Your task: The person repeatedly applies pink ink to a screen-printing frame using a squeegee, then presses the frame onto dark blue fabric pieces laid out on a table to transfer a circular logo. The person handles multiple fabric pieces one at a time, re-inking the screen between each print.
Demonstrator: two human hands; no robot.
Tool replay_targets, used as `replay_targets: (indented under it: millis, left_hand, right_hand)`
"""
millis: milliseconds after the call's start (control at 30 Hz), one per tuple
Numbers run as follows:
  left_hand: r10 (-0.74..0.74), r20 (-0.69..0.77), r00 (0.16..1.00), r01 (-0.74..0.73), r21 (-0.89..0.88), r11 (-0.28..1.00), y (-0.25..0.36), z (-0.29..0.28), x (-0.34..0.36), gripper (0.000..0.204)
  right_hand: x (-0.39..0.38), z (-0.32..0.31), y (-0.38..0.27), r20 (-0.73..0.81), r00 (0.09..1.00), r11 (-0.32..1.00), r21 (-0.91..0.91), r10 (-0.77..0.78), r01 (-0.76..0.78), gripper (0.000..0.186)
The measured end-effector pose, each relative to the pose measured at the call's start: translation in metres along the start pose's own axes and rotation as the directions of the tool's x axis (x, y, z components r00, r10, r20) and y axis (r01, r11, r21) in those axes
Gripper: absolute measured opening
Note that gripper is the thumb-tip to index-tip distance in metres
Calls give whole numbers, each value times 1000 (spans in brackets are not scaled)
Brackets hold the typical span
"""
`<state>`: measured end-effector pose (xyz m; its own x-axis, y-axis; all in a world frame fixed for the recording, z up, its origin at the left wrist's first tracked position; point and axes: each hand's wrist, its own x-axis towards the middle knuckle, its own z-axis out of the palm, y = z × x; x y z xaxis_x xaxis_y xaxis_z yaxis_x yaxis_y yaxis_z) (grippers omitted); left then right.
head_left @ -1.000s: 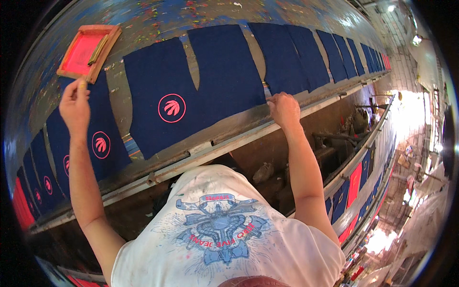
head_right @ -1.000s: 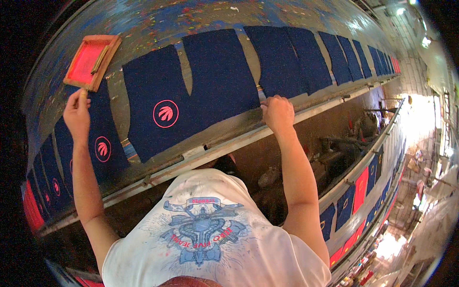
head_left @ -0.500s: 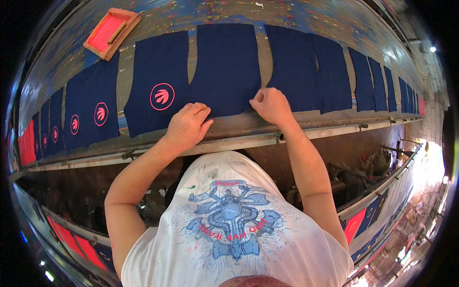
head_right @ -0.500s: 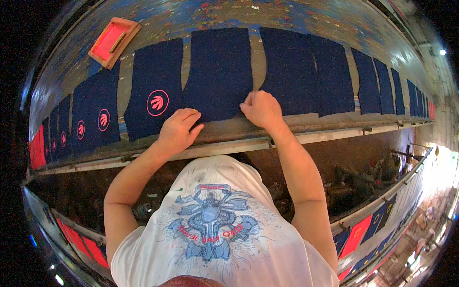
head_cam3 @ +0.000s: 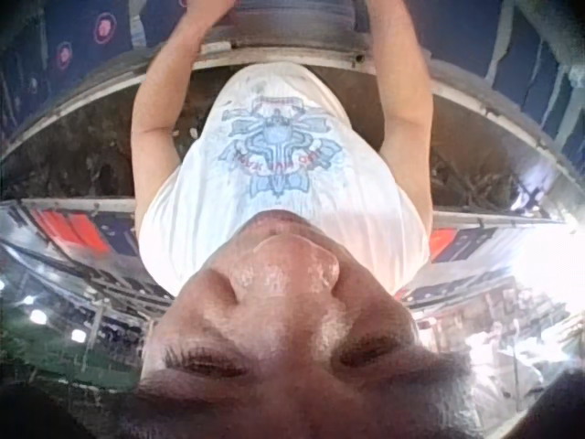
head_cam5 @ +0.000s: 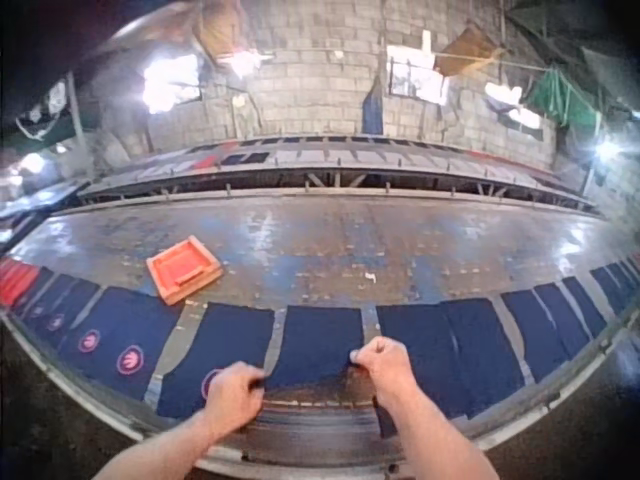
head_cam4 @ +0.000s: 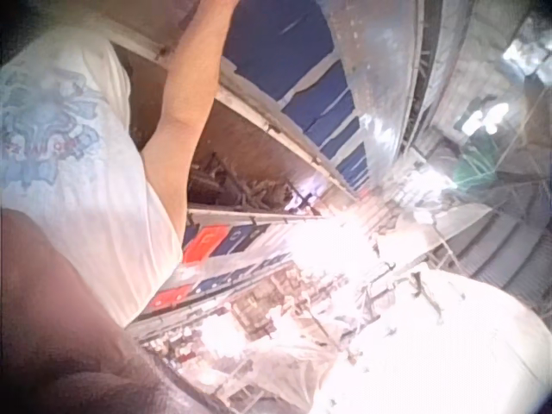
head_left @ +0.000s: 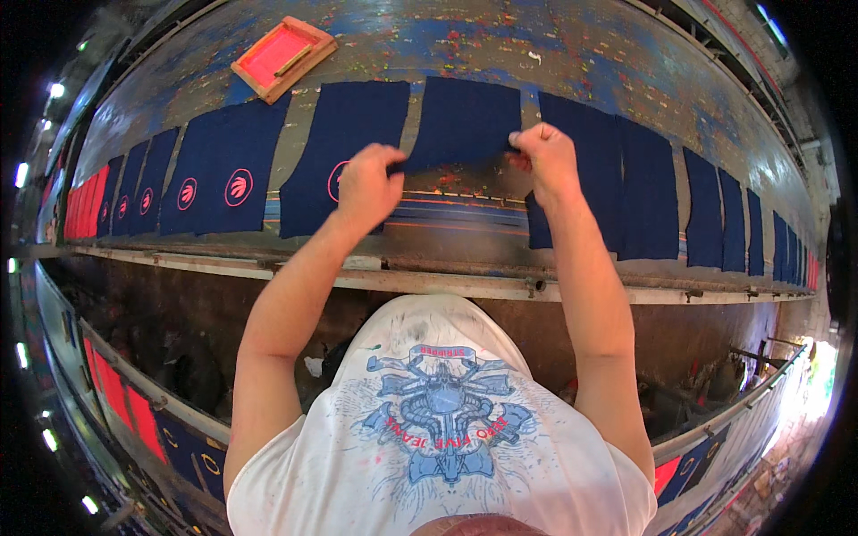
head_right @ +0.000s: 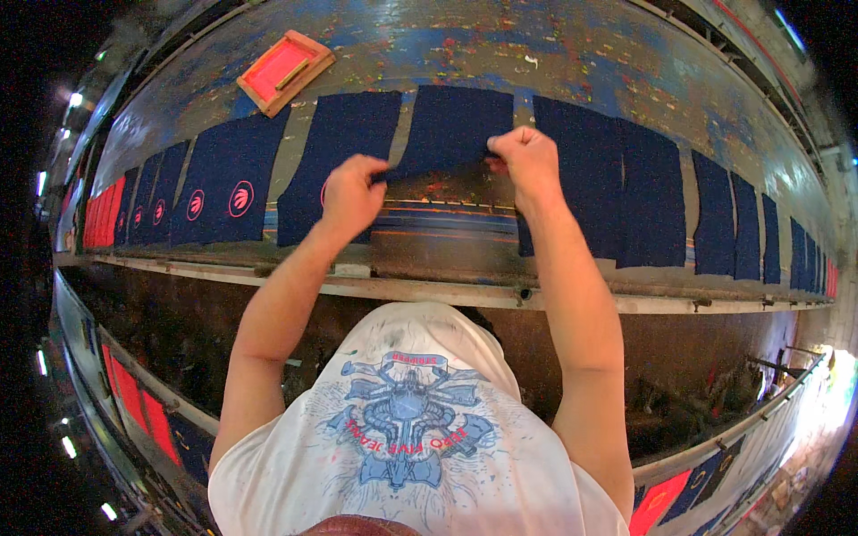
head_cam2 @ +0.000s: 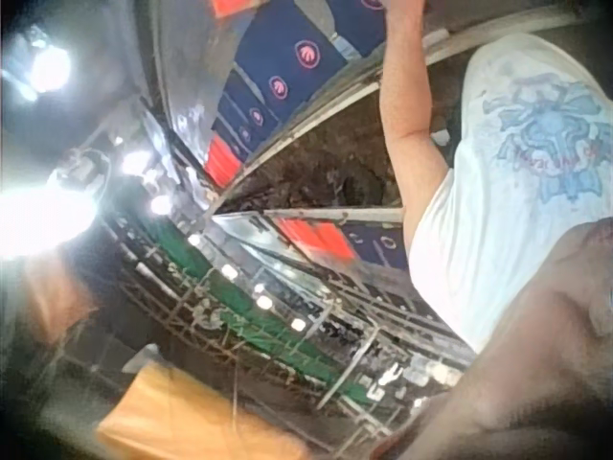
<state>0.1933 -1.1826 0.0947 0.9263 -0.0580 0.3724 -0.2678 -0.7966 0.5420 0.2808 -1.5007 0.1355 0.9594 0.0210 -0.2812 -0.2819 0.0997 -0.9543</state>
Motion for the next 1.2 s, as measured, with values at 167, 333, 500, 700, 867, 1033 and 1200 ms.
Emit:
replay_targets:
  millis: [167,333,500,700,867,1033,1200]
  left_hand:
    - [14,-313,950,-50,-107,993,0,-44,103,27]
    - [-17,-429,903,-79,-204,976,15,-79,111,29]
    - [-306,-54,950,208,-621,755,2,-47,37,40]
    - [-339,133,932,340,-650,680,-24,-11,-38,29]
    - [-494,175,852,497,-569,655,-15,4,-49,23]
    - [-552,272,788,594,-570,567,-11,-6,-43,36]
    - [-473,206,857,514,-422,747,-14,-15,-58,46]
  right_hand:
    - [49,22,-82,-108,962,960,97,-251,262,18]
    - [17,19,-107,-67,877,880,-41,-475,473,19]
    - [-14,8,-39,-13,949,935,-176,-316,309,19]
    - [-40,-14,42,52,996,948,-315,77,-57,14]
    - [-49,-16,51,59,978,881,-448,198,-151,10]
    - [-61,-19,39,55,986,837,-537,159,-105,12]
    - [-79,-22,40,79,979,800,-590,188,-107,18]
